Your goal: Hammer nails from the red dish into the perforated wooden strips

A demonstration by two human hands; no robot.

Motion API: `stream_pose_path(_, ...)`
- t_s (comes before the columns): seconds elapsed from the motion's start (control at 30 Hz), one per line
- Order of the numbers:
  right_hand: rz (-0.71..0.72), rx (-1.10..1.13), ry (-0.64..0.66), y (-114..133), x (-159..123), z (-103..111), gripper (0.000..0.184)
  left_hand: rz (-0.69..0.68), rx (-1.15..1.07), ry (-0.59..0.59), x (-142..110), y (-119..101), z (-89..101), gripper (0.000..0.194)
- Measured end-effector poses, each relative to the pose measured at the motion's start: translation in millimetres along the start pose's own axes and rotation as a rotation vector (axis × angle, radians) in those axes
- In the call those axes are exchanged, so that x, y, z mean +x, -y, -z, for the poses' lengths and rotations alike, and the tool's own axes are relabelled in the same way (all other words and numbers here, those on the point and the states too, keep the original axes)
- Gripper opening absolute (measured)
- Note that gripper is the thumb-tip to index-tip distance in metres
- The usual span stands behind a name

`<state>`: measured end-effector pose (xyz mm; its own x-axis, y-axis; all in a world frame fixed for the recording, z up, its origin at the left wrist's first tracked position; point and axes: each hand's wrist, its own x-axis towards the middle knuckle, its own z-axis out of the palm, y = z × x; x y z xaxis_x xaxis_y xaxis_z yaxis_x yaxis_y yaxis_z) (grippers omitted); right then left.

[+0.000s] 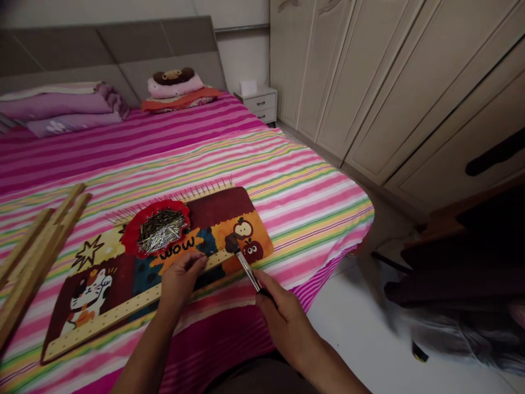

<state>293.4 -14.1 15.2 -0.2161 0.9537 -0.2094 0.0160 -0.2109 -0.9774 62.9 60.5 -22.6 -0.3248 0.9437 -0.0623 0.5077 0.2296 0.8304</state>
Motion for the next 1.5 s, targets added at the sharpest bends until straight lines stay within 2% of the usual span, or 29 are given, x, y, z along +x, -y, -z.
stream_pose_path(0.37,0.095,-0.233,0.090,22,14,-24,0.043,-0.123,0.107,-0.036,-3,-2,-1.5,0.019)
stream_pose_path(0.57,0.150,-0.252,0.138,29,23,-29,0.043,-0.111,0.126,-0.037,-2,-3,-1.1,0.016)
stream_pose_path(0.83,0.062,-0.192,0.078,22,11,-22,0.043,-0.066,0.042,-0.016,-4,0,-4.7,0.018)
stream_pose_path(0.9,0.042,-0.155,0.042,18,7,-17,0.043,-0.052,-0.017,0.022,-1,1,2.6,0.025)
stream_pose_path(0.97,-0.011,-0.101,0.003,14,4,-13,0.046,-0.049,-0.012,-0.002,6,2,18.6,0.028)
stream_pose_path(1.03,-0.069,-0.040,-0.036,11,2,-8,0.051,-0.067,0.122,-0.124,19,4,41.1,0.025)
stream_pose_path(1.1,-0.098,0.002,-0.074,9,0,-4,0.056,-0.094,0.352,-0.271,37,6,64.3,0.023)
stream_pose_path(1.13,-0.107,0.010,-0.089,8,0,-3,0.058,-0.098,0.480,-0.292,47,7,74.1,0.024)
stream_pose_path(1.2,-0.121,0.011,-0.100,7,0,-1,0.060,-0.071,0.715,-0.248,66,9,87.3,0.024)
stream_pose_path(1.3,-0.121,0.015,-0.106,6,0,0,0.061,-0.010,0.923,-0.101,85,9,91.6,0.022)
stream_pose_path(1.37,-0.120,0.018,-0.110,6,0,0,0.061,-0.002,0.977,-0.050,91,8,89.5,0.021)
stream_pose_path(1.5,-0.085,0.014,-0.120,7,1,-1,0.056,-0.006,0.976,-0.043,93,5,90.7,0.018)
